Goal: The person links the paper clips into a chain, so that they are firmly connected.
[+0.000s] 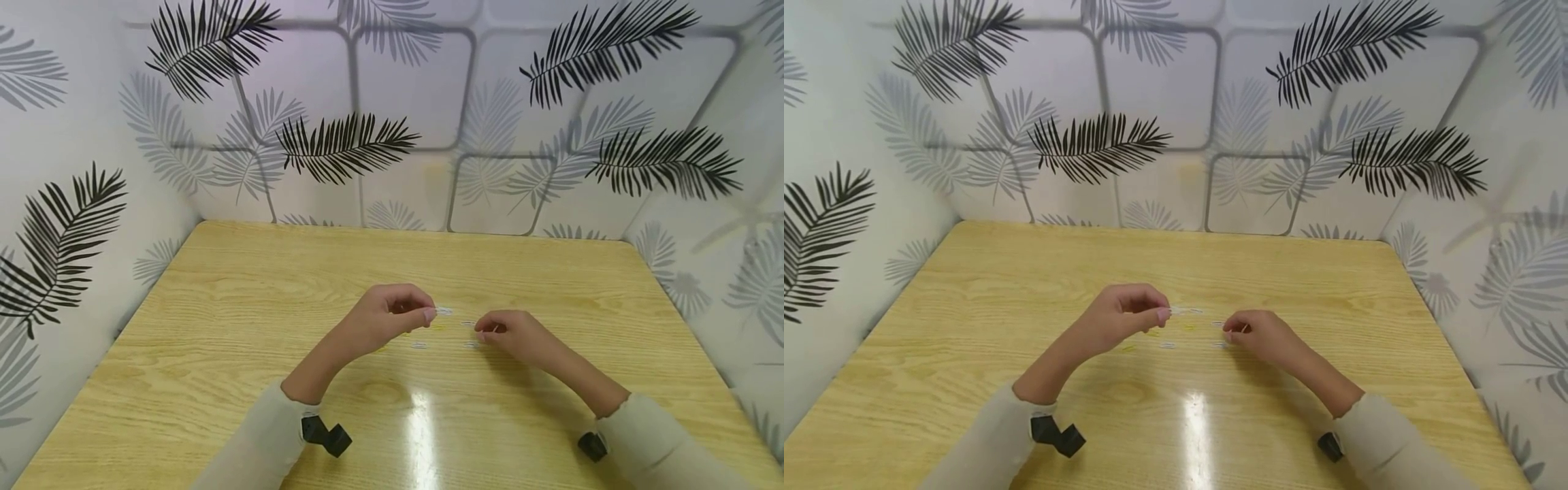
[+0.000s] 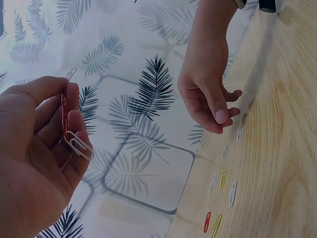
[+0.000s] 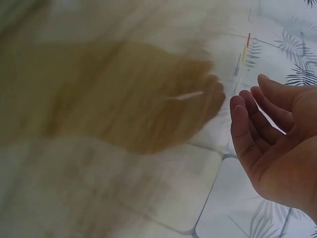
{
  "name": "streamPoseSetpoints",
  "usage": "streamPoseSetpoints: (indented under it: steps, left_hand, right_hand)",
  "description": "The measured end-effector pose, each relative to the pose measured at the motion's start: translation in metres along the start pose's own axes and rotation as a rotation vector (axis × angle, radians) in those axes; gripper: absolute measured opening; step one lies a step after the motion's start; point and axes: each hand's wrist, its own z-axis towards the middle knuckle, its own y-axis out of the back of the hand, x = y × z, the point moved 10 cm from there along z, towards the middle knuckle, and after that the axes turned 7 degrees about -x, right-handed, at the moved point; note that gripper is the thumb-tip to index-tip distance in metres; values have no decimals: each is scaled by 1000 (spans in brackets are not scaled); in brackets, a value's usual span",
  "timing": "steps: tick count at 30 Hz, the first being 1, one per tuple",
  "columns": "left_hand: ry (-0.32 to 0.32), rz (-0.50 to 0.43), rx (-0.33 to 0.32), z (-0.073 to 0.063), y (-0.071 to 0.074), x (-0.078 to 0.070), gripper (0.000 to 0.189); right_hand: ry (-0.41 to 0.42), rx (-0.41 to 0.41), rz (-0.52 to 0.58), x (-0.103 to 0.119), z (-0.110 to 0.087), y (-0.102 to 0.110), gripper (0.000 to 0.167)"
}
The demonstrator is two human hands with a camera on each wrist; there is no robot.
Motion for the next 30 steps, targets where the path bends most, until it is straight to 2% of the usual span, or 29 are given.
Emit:
streamPoseSetpoints:
  steps: [7, 12, 19, 30]
  left_hand:
    - [-10, 22, -16, -1, 1, 0, 13]
    - [-17, 23, -23, 0, 1, 1, 12]
    - [-44, 55, -43, 0, 1, -1, 11]
    - [-52, 66, -47, 1, 1, -3, 13]
  right_hand:
    - [22, 22, -29, -6, 4, -8, 12]
    - [3, 51, -59, -7, 4, -15, 10]
    - [26, 32, -126, -4, 4, -18, 5]
    - [7, 44, -122, -3, 3, -19, 5]
